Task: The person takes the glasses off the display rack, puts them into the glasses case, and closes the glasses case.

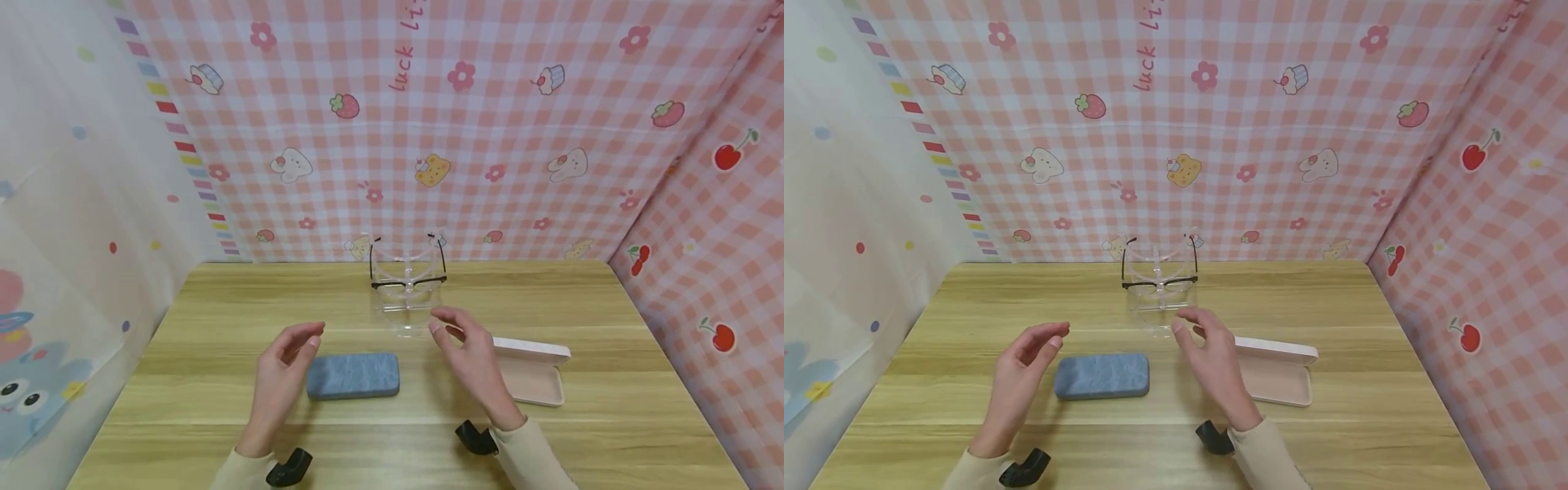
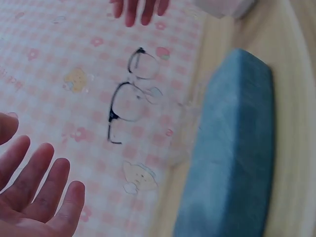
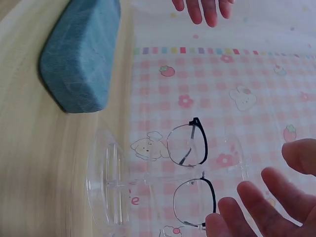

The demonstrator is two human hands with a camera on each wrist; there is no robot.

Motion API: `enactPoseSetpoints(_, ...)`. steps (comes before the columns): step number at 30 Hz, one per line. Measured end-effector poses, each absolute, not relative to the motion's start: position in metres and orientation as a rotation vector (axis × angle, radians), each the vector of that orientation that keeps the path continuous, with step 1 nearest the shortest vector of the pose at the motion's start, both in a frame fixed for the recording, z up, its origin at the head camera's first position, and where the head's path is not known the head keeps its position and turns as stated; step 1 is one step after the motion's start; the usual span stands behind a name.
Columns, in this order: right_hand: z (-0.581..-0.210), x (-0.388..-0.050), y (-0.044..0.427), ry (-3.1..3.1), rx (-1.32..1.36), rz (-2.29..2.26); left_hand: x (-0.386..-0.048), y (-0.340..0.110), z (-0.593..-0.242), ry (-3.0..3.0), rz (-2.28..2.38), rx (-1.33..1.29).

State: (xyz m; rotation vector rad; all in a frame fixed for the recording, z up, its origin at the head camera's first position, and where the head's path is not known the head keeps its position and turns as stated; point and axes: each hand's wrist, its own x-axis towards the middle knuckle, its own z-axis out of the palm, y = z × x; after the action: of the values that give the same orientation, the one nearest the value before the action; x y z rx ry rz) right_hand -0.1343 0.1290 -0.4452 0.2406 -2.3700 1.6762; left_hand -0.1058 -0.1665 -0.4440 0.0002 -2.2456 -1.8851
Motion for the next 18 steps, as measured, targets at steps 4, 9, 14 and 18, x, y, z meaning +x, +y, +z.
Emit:
enactPoseSetpoints(4,-0.443,-0.138,0.130,-2.348,0.155,1.698,-0.113,-0.158,-0.438,-2.196,-1.922,-0.016)
enactPoseSetpoints(9,-0.439,-0.143,0.130,-2.303,0.052,1.756,-0.124,-0.148,-0.432,-2.161,-1.965,-0.055)
enactPoseSetpoints(14,-0.435,-0.149,0.132,-2.274,0.005,1.792,-0.134,-0.142,-0.429,-2.169,-1.982,-0.056)
enactPoseSetpoints(18,-0.433,-0.155,0.134,-2.264,-0.011,1.799,-0.143,-0.138,-0.429,-2.139,-2.055,-0.057)
